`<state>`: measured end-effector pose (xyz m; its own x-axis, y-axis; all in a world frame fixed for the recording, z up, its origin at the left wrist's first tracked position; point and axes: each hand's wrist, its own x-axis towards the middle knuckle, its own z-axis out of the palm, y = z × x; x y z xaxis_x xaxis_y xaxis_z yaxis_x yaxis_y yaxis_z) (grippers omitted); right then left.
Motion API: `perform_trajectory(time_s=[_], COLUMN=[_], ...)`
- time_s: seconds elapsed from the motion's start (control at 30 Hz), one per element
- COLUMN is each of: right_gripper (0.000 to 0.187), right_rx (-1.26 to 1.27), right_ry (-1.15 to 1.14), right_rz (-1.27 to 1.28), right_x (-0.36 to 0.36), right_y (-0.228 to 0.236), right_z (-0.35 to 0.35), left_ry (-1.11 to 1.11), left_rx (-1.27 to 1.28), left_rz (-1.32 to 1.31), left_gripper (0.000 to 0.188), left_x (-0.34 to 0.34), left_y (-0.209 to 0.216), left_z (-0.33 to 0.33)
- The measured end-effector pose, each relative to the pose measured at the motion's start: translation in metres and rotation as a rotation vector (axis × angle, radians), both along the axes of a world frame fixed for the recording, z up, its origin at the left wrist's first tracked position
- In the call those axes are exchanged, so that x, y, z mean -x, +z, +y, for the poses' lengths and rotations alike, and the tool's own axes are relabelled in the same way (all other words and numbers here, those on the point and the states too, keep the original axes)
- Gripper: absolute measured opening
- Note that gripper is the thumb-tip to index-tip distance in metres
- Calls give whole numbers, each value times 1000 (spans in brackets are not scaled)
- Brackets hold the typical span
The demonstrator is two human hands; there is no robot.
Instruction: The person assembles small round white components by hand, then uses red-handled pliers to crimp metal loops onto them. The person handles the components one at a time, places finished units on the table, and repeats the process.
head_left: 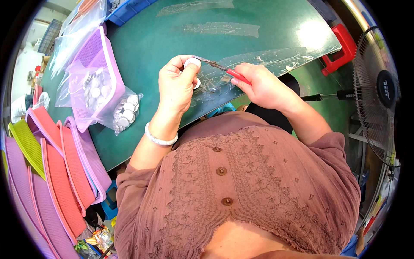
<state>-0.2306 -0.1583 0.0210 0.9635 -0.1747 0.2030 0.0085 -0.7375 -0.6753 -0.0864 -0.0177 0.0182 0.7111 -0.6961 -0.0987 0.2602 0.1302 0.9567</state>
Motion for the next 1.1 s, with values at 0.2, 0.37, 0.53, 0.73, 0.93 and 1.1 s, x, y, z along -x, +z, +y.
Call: perform_trajectory(time_s=[0.2,0.37,0.53,0.73,0.93,1.1], right_gripper=[19,21,28,34,33,32], right_rx=[137,145,-164,-237,-625,-872], right_ry=[-83,-43,29,-117,56,150], right_rz=[78,36,129,157,233,343], right_x=[-1,-4,-6,-3,2,3], right_y=[-2,-6,3,15,20,23], right_z=[7,0,-19,-27,-17,-9], left_ry=[35,45,19,22,43,60], left_rx=[5,-1,16,63,103,107], left_rz=[10,20,102,168,127,79], left_gripper=[6,9,14,15,14,14], left_x=[1,-1,0,-4,-6,-6], left_y=[-3,-5,-2,5,2,3], left_z=[-2,-2,1,6,8,10])
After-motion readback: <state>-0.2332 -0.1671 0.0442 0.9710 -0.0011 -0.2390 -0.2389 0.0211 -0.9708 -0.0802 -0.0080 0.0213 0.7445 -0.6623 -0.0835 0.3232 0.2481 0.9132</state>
